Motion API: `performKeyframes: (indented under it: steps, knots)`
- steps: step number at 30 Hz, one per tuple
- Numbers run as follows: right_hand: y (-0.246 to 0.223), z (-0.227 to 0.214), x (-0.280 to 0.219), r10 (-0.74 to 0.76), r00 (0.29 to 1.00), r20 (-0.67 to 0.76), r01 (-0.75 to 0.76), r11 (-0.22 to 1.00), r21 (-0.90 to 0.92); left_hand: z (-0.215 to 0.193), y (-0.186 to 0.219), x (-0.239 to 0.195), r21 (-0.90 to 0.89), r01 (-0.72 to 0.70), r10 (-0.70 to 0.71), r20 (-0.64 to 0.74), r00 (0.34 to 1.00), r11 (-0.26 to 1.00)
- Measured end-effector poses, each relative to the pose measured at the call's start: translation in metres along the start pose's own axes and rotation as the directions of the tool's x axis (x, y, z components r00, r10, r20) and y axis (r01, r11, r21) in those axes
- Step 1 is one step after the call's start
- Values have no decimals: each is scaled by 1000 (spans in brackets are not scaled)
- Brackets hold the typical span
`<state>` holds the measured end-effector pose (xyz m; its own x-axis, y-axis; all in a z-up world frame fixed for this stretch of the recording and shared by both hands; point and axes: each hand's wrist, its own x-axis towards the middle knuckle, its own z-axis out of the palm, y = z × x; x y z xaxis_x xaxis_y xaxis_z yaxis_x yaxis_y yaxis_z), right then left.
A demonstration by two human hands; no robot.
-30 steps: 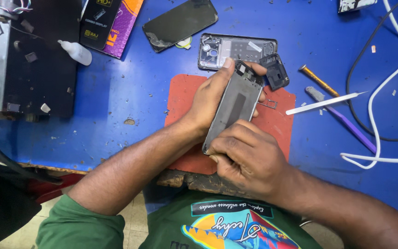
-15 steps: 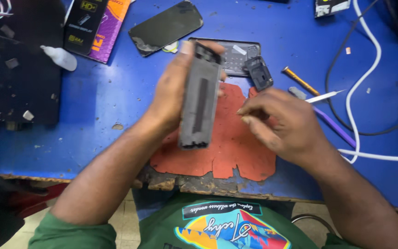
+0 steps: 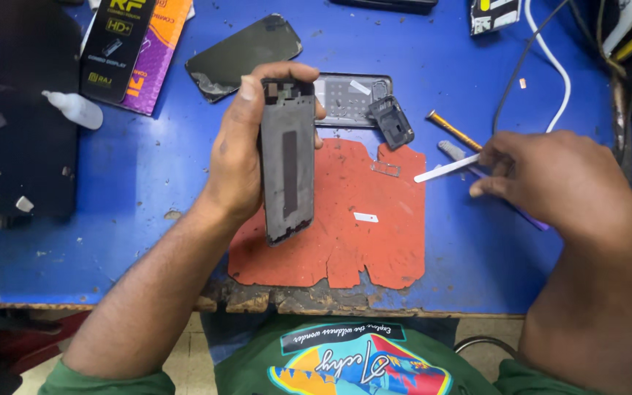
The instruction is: The person disassembles a smartphone, removes the battery, and compares the old display with a new replacement screen. They then reassemble the phone with the new display and battery, securing components and closing the casing.
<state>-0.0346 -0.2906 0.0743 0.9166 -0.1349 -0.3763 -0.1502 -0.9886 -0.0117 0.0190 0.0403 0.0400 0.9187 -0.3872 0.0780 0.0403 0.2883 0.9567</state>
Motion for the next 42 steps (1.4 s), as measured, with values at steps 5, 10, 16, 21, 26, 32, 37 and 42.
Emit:
performKeyframes:
  steps: [5, 10, 16, 21, 26, 32, 37, 42]
  knots:
    - [6, 10, 0, -44, 997, -71, 40, 997, -63, 0, 1, 0, -38, -24, 25, 26, 999, 999]
    - [28, 22, -10, -71, 994, -83, 65, 995, -70, 2, 4, 1, -44, -20, 21, 25, 999, 999]
    - [52, 39, -48, -55, 883, -466, -39, 981, -189, 5, 1, -3, -41, -13, 14, 48, 999, 999]
    - [29, 30, -57, 198, 689, -697, 217, 862, 459, 13, -5, -6, -230, -23, 37, 57, 998, 973]
    - [-77, 30, -55, -12, 721, -693, 601, 509, 616, 18, -14, -8, -391, -46, 87, 86, 993, 919]
    - [-165, 34, -50, -136, 630, -764, 722, 466, 512, 19, -21, -13, -341, -149, 169, 31, 985, 928]
    - [-169, 55, -62, -265, 650, -713, 730, 481, 486, 10, -14, -11, -414, -248, 245, -60, 968, 876]
    - [-136, 65, -91, -346, 835, -428, 547, 602, 582, -10, 0, -5, -483, -337, 282, -185, 941, 808]
